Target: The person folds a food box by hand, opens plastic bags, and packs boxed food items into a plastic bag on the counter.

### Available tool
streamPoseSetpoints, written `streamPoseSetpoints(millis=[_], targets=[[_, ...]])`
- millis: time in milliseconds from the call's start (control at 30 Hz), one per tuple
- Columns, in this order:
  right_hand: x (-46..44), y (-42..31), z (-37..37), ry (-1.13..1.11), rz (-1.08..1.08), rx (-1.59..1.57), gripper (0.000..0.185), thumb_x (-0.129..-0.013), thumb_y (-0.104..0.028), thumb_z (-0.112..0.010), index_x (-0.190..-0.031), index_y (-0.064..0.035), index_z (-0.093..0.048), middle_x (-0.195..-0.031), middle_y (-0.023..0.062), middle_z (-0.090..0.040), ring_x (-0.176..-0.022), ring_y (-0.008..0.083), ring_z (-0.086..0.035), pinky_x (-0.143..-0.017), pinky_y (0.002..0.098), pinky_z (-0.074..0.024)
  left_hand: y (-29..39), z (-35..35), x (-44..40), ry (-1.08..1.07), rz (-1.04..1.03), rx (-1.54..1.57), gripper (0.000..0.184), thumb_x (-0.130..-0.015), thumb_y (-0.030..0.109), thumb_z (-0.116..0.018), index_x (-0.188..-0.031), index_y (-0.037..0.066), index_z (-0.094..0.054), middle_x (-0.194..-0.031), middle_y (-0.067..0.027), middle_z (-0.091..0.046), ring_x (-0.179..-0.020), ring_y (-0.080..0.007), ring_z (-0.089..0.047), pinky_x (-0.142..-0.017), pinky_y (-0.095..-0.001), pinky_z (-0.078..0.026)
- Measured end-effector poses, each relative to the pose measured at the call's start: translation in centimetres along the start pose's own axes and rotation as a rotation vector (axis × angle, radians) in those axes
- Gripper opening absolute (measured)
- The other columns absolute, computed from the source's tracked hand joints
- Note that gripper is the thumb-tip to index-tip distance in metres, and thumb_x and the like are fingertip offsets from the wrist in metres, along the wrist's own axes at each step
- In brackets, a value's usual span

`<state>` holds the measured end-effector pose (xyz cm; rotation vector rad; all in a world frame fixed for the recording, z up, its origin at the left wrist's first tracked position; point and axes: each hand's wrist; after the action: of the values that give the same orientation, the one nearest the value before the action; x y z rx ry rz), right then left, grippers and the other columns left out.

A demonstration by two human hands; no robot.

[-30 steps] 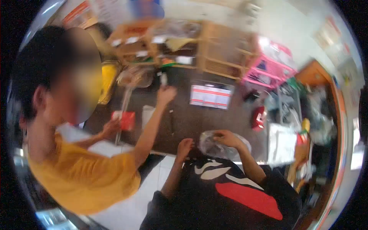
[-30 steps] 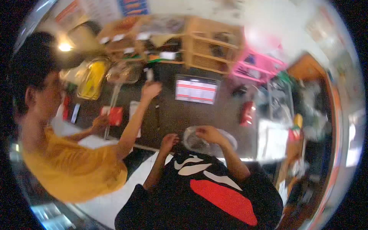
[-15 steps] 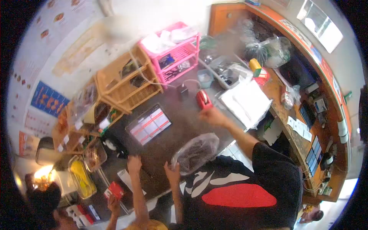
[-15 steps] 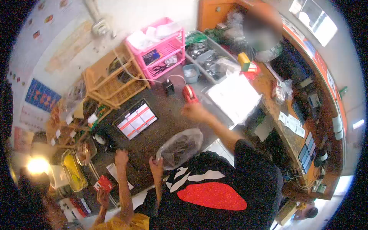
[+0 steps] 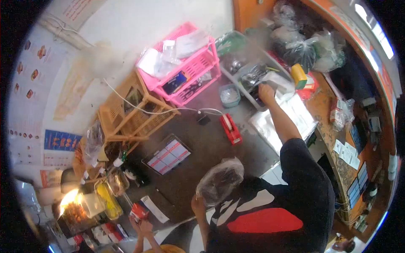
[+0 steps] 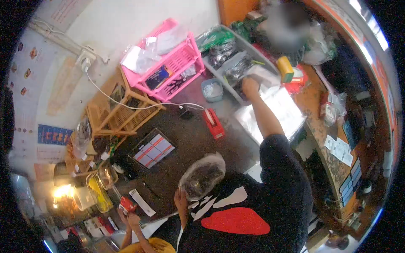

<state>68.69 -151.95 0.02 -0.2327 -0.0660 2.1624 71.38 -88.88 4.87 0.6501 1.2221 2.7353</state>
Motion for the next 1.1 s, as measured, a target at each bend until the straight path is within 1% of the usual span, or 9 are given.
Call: streamPoseSetpoints(millis=[167,233,367,400,467,567,700,833,1100], targets=[[1.4,0.5,7.0,0.257,0.101,-0.449,0.029,-0.076,0.000,-0.049,-0.103,-0.0057,-0.058,-0.092,0.0183,-0.059,-0.085,0.0376,-0.057,-0.075,0.0430,-0.0465,2.8,0.1,0.4,0.018,-0.025,-0.045,0.041,-0.089,0.037,-0.053,-0.100,-0.001,-0.061,-0.091,-0.0157,-0.061,-0.090,-0.0296,-0.058,-0.077,-0.0415,-0.044],[4.1,-3.0,12.5,0.530,0.224,-0.812,0.032,-0.084,0.003,-0.051,-0.114,-0.0035,-0.057,-0.110,0.0091,-0.063,-0.096,0.0184,-0.060,-0.082,0.0315,-0.0470,-0.6,-0.2,-0.3,0.008,-0.007,-0.210,0.042,-0.089,0.038,-0.052,-0.103,-0.001,-0.061,-0.093,-0.0185,-0.061,-0.091,-0.0339,-0.057,-0.080,-0.0429,-0.044],[12.4,-11.2,16.4,0.054,0.350,-1.754,0.019,-0.092,-0.015,-0.051,-0.094,0.0029,-0.057,-0.096,0.0153,-0.064,-0.091,0.0240,-0.061,-0.076,0.0303,-0.0481,1.8,-0.8,0.2,0.126,-0.047,-0.147,0.044,-0.088,0.036,-0.053,-0.115,0.002,-0.060,-0.099,-0.0227,-0.060,-0.096,-0.0381,-0.056,-0.085,-0.0423,-0.043],[16.3,-14.1,18.8,-0.301,0.235,-1.731,0.028,-0.092,-0.023,-0.053,-0.092,0.0046,-0.058,-0.086,0.0145,-0.063,-0.080,0.0225,-0.062,-0.069,0.0311,-0.0484,0.7,-1.1,0.3,0.137,-0.038,-0.114,0.044,-0.087,0.035,-0.054,-0.114,0.002,-0.060,-0.100,-0.0226,-0.060,-0.095,-0.0376,-0.056,-0.085,-0.0420,-0.043],[21.4,-17.6,18.8,-0.753,0.775,-1.148,0.020,-0.088,-0.023,-0.057,-0.092,-0.0044,-0.063,-0.080,0.0132,-0.065,-0.074,0.0230,-0.063,-0.069,0.0360,-0.0496,-1.7,-2.1,-0.3,0.151,-0.038,-0.046,0.043,-0.087,0.034,-0.054,-0.113,0.001,-0.060,-0.101,-0.0223,-0.061,-0.095,-0.0367,-0.057,-0.085,-0.0416,-0.043],[29.3,-21.5,12.0,-0.729,1.152,-0.245,0.034,-0.078,-0.020,-0.065,-0.110,-0.0088,-0.060,-0.097,0.0186,-0.064,-0.084,0.0349,-0.062,-0.073,0.0410,-0.0509,1.7,-0.8,0.8,0.126,-0.046,0.033,0.039,-0.087,0.031,-0.055,-0.110,0.000,-0.061,-0.104,-0.0226,-0.061,-0.097,-0.0362,-0.058,-0.085,-0.0408,-0.044],[31.5,-24.0,12.3,-0.518,1.086,-0.545,0.041,-0.077,-0.020,-0.066,-0.115,-0.0076,-0.058,-0.105,0.0174,-0.061,-0.085,0.0337,-0.062,-0.076,0.0399,-0.0509,-2.0,-1.2,0.1,0.230,-0.128,-0.013,0.034,-0.088,0.026,-0.053,-0.110,0.001,-0.060,-0.101,-0.0221,-0.062,-0.094,-0.0379,-0.059,-0.083,-0.0417,-0.046],[31.5,-29.6,17.1,-0.776,0.981,-0.666,0.043,-0.076,-0.021,-0.068,-0.116,-0.0069,-0.057,-0.110,0.0164,-0.059,-0.094,0.0332,-0.060,-0.084,0.0399,-0.0479,-3.0,-0.7,0.3,0.051,-0.037,0.078,0.032,-0.087,0.024,-0.053,-0.109,0.001,-0.060,-0.100,-0.0242,-0.061,-0.095,-0.0402,-0.058,-0.083,-0.0446,-0.045],[37.1,-45.0,13.8,-0.653,1.250,-0.606,0.073,-0.074,-0.036,-0.072,-0.131,-0.0026,-0.042,-0.133,0.0226,-0.042,-0.124,0.0392,-0.038,-0.102,0.0434,-0.0350,-5.7,-2.3,1.4,-0.223,-0.556,0.186,0.037,-0.085,0.023,-0.058,-0.114,0.000,-0.054,-0.113,-0.0245,-0.055,-0.098,-0.0421,-0.055,-0.084,-0.0466,-0.044]])
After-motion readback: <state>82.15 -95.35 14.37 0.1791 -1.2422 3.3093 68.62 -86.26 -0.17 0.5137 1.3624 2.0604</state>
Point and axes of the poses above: each hand's wrist, its own x-axis away from the middle knuckle, its own z-axis out of the back of the hand, y = z × x
